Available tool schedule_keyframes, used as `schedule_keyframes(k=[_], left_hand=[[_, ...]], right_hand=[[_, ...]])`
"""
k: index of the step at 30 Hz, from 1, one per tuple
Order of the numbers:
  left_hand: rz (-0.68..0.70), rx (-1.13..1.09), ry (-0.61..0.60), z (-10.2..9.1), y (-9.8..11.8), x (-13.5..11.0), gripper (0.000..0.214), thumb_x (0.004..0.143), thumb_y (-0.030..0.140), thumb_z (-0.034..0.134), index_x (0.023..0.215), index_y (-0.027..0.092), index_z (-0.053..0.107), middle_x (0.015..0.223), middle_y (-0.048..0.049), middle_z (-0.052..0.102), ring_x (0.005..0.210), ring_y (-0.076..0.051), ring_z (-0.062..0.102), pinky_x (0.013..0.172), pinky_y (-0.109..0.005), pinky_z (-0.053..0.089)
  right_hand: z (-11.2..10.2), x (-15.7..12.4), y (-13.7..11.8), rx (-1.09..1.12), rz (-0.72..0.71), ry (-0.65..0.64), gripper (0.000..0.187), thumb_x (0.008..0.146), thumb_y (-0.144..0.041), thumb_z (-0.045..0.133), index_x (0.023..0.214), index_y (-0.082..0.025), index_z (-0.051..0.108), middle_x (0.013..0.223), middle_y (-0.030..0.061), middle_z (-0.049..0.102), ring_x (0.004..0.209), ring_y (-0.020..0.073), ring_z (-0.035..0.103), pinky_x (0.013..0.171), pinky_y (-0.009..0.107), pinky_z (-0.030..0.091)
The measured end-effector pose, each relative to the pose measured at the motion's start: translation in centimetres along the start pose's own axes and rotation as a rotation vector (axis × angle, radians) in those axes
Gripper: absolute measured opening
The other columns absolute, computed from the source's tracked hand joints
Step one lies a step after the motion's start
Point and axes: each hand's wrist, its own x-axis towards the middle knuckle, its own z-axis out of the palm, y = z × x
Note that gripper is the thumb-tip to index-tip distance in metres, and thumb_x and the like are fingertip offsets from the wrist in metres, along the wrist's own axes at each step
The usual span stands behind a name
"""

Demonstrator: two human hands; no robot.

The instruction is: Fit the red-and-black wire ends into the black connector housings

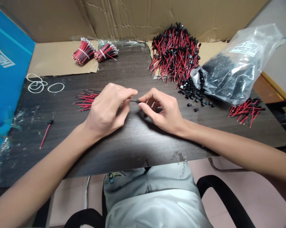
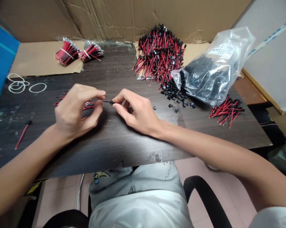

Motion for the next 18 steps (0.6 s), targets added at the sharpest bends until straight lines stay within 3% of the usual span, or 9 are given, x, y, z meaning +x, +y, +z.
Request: schedule_keyframes(k=[6, 11, 18], left_hand=[[0.036, -0.001, -0.034, -0.08, -0.26, 0.00, 0.039, 0.099, 0.007, 0.052, 0.138, 0.010, 0.053, 0.106, -0.0091, 0.071, 0.094, -0.017, 0.066, 0.084, -0.032, 0.060], [-0.056, -0.068, -0.060, 0.00, 0.09, -0.17, 0.043, 0.107, 0.018, 0.048, 0.149, 0.025, 0.043, 0.114, -0.0045, 0.073, 0.098, -0.016, 0.071, 0.086, -0.033, 0.063], [-0.083, -0.097, 0.019, -0.30, 0.39, 0.19, 0.037, 0.101, 0.011, 0.060, 0.138, 0.018, 0.055, 0.101, -0.0039, 0.074, 0.091, -0.012, 0.070, 0.087, -0.025, 0.059]], right_hand=[[0.02, 0.01, 0.17, 0.003, 0.032, 0.015, 0.007, 0.101, -0.025, 0.067, 0.099, -0.019, 0.065, 0.090, 0.0001, 0.073, 0.068, 0.0093, 0.062, 0.066, 0.024, 0.055], [-0.04, 0.03, 0.14, 0.006, 0.062, 0.019, 0.011, 0.102, -0.029, 0.067, 0.100, -0.018, 0.066, 0.091, 0.0004, 0.073, 0.067, 0.0096, 0.062, 0.066, 0.024, 0.054], [-0.14, -0.06, 0.17, 0.010, 0.112, 0.012, 0.018, 0.103, -0.038, 0.066, 0.102, -0.020, 0.067, 0.093, 0.0021, 0.073, 0.068, 0.0114, 0.062, 0.067, 0.027, 0.055]])
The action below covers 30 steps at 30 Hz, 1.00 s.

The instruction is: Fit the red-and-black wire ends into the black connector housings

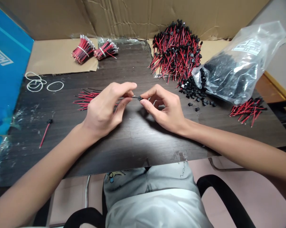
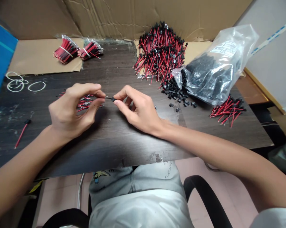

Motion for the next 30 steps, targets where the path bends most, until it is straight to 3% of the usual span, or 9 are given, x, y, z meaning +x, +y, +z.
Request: schedule_keyframes(k=[11, 19, 25, 30], left_hand=[[0.034, 0.089, -0.029, 0.4, 0.0, 0.0, 0.035, 0.099, 0.013, 0.062, 0.133, 0.019, 0.055, 0.102, -0.0046, 0.074, 0.093, -0.017, 0.062, 0.084, -0.032, 0.058], [0.002, 0.097, 0.020, 1.2, 0.2, -0.3, 0.028, 0.099, 0.013, 0.061, 0.126, 0.019, 0.056, 0.096, -0.0039, 0.070, 0.086, -0.016, 0.065, 0.079, -0.030, 0.056], [0.039, 0.145, -0.041, 1.3, 0.1, -0.6, 0.031, 0.102, 0.017, 0.056, 0.132, 0.024, 0.054, 0.105, -0.0027, 0.075, 0.089, -0.015, 0.073, 0.074, -0.026, 0.057], [0.023, 0.152, -0.033, 0.9, -0.1, -0.5, 0.032, 0.099, 0.017, 0.063, 0.130, 0.021, 0.057, 0.108, -0.0050, 0.076, 0.093, -0.017, 0.074, 0.076, -0.026, 0.059]], right_hand=[[0.1, 0.0, 0.0, 0.038, 0.011, -0.018, 0.017, 0.103, -0.038, 0.066, 0.103, -0.020, 0.066, 0.095, 0.0024, 0.073, 0.071, 0.0118, 0.062, 0.069, 0.028, 0.055], [0.4, 0.2, 0.0, 0.298, 0.255, -0.118, 0.029, 0.099, -0.048, 0.071, 0.105, -0.021, 0.062, 0.090, -0.0006, 0.071, 0.066, 0.0093, 0.061, 0.061, 0.024, 0.051], [0.6, 0.4, 0.3, 0.494, 0.354, -0.141, 0.039, 0.090, -0.052, 0.080, 0.100, -0.020, 0.061, 0.089, -0.0019, 0.068, 0.060, 0.0057, 0.060, 0.053, 0.019, 0.048], [0.7, 0.7, 0.5, 0.588, 0.410, -0.131, 0.046, 0.086, -0.058, 0.082, 0.101, -0.020, 0.059, 0.085, -0.0023, 0.063, 0.059, 0.0067, 0.058, 0.042, 0.017, 0.044]])
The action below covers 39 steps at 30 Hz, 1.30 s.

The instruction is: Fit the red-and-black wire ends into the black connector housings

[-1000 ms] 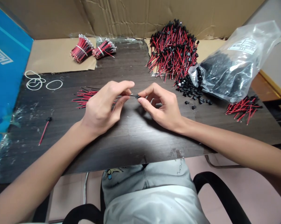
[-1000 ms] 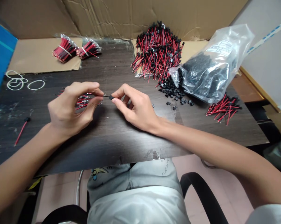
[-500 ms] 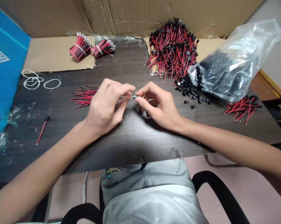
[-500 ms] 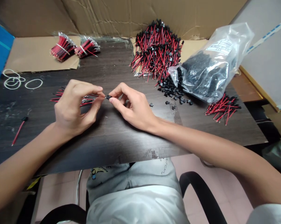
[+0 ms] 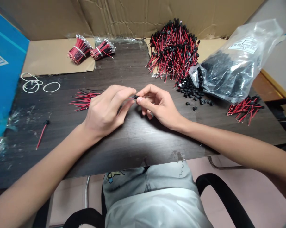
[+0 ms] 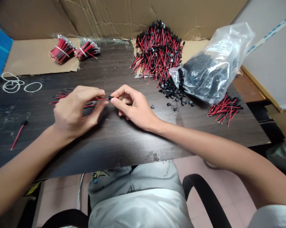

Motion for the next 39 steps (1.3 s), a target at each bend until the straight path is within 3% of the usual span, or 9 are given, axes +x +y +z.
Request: schedule_keyframes(k=[9, 14, 20, 28, 32, 36, 39], left_hand=[[0.056, -0.025, 0.033, -0.3, -0.3, 0.0, 0.027, 0.097, 0.014, 0.062, 0.122, 0.023, 0.065, 0.093, -0.0026, 0.077, 0.081, -0.018, 0.074, 0.069, -0.030, 0.059], [-0.067, -0.016, -0.035, -0.6, 0.1, -0.1, 0.023, 0.100, 0.020, 0.060, 0.121, 0.026, 0.068, 0.100, -0.0025, 0.079, 0.088, -0.018, 0.076, 0.074, -0.032, 0.063], [-0.096, -0.127, -0.040, -0.3, -0.1, -0.3, 0.022, 0.100, 0.021, 0.062, 0.119, 0.025, 0.070, 0.097, -0.0026, 0.078, 0.085, -0.019, 0.075, 0.076, -0.033, 0.061], [0.013, -0.112, 0.055, -0.1, 0.6, 0.1, 0.034, 0.095, 0.011, 0.061, 0.125, 0.026, 0.067, 0.092, -0.0012, 0.076, 0.078, -0.017, 0.072, 0.069, -0.030, 0.057], [0.000, -0.083, -0.006, -0.1, 0.7, 0.1, 0.040, 0.096, 0.010, 0.060, 0.131, 0.030, 0.063, 0.096, -0.0008, 0.077, 0.081, -0.018, 0.072, 0.071, -0.031, 0.057], [0.069, -0.038, -0.025, -0.3, -0.1, 0.1, 0.034, 0.099, 0.015, 0.059, 0.132, 0.023, 0.062, 0.095, -0.0030, 0.077, 0.081, -0.018, 0.071, 0.072, -0.030, 0.057], [-0.022, 0.075, -0.141, -1.0, -1.3, 0.1, 0.030, 0.104, 0.021, 0.052, 0.131, 0.024, 0.063, 0.102, -0.0038, 0.078, 0.086, -0.018, 0.072, 0.079, -0.031, 0.057]], right_hand=[[0.0, 0.0, 0.0, -0.038, 0.019, -0.009, 0.045, 0.086, -0.057, 0.082, 0.098, -0.021, 0.059, 0.076, -0.0040, 0.060, 0.058, 0.0078, 0.057, 0.041, 0.017, 0.043], [-0.2, 0.1, 0.1, -0.039, 0.023, -0.024, 0.048, 0.085, -0.059, 0.082, 0.098, -0.020, 0.059, 0.078, -0.0032, 0.060, 0.058, 0.0080, 0.057, 0.041, 0.017, 0.044], [-0.3, 0.3, 0.3, -0.001, 0.046, -0.053, 0.049, 0.083, -0.058, 0.084, 0.099, -0.018, 0.060, 0.083, -0.0010, 0.063, 0.058, 0.0073, 0.058, 0.040, 0.017, 0.044], [-0.1, 0.3, -0.1, -0.002, 0.090, -0.052, 0.043, 0.083, -0.049, 0.086, 0.096, -0.016, 0.063, 0.084, 0.0007, 0.067, 0.059, 0.0077, 0.062, 0.040, 0.016, 0.044], [0.0, 0.4, -0.1, -0.010, 0.108, -0.052, 0.042, 0.081, -0.048, 0.088, 0.095, -0.016, 0.064, 0.082, 0.0007, 0.068, 0.061, 0.0084, 0.063, 0.040, 0.015, 0.044], [0.1, 0.4, -0.2, 0.005, 0.090, 0.007, 0.043, 0.078, -0.048, 0.090, 0.093, -0.017, 0.066, 0.084, 0.0009, 0.068, 0.061, 0.0088, 0.063, 0.039, 0.015, 0.046], [0.0, 0.3, -0.3, 0.003, 0.079, 0.105, 0.040, 0.080, -0.049, 0.087, 0.095, -0.019, 0.066, 0.085, 0.0008, 0.067, 0.060, 0.0085, 0.061, 0.039, 0.016, 0.046]])
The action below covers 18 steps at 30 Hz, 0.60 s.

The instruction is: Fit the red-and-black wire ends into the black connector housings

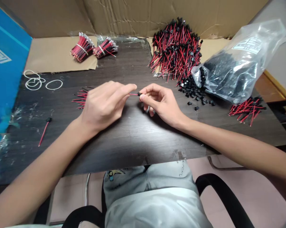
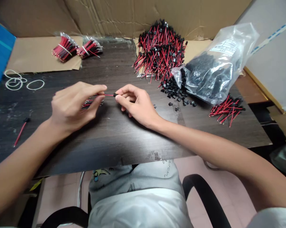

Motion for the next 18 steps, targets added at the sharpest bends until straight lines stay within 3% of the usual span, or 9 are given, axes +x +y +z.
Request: schedule_keyframes(k=[7, 14, 18], left_hand=[[-0.302, 0.045, -0.114, -2.3, -2.9, 0.2, 0.028, 0.103, 0.024, 0.051, 0.124, 0.016, 0.069, 0.104, -0.0045, 0.077, 0.097, -0.015, 0.070, 0.094, -0.030, 0.056], [-0.347, -0.244, -0.565, -3.1, -2.3, 1.0, 0.018, 0.094, 0.018, 0.055, 0.111, 0.017, 0.062, 0.100, -0.0017, 0.071, 0.087, -0.013, 0.064, 0.085, -0.027, 0.052], [-0.312, -0.261, -0.597, -2.3, -2.2, 0.7, 0.012, 0.091, 0.021, 0.053, 0.101, 0.020, 0.060, 0.095, -0.0025, 0.067, 0.083, -0.016, 0.062, 0.081, -0.029, 0.050]], right_hand=[[-0.4, 0.0, -0.2, 0.014, -0.006, 0.111, 0.026, 0.084, -0.041, 0.081, 0.091, -0.022, 0.064, 0.075, -0.0015, 0.062, 0.057, 0.0097, 0.058, 0.038, 0.020, 0.044], [-0.6, 0.0, -0.2, 0.011, -0.018, 0.161, 0.027, 0.083, -0.041, 0.081, 0.092, -0.023, 0.062, 0.077, -0.0017, 0.059, 0.059, 0.0101, 0.057, 0.038, 0.021, 0.042], [-0.7, 0.0, -0.3, -0.021, -0.014, 0.147, 0.029, 0.084, -0.044, 0.080, 0.092, -0.023, 0.061, 0.075, -0.0022, 0.058, 0.056, 0.0097, 0.055, 0.038, 0.021, 0.039]])
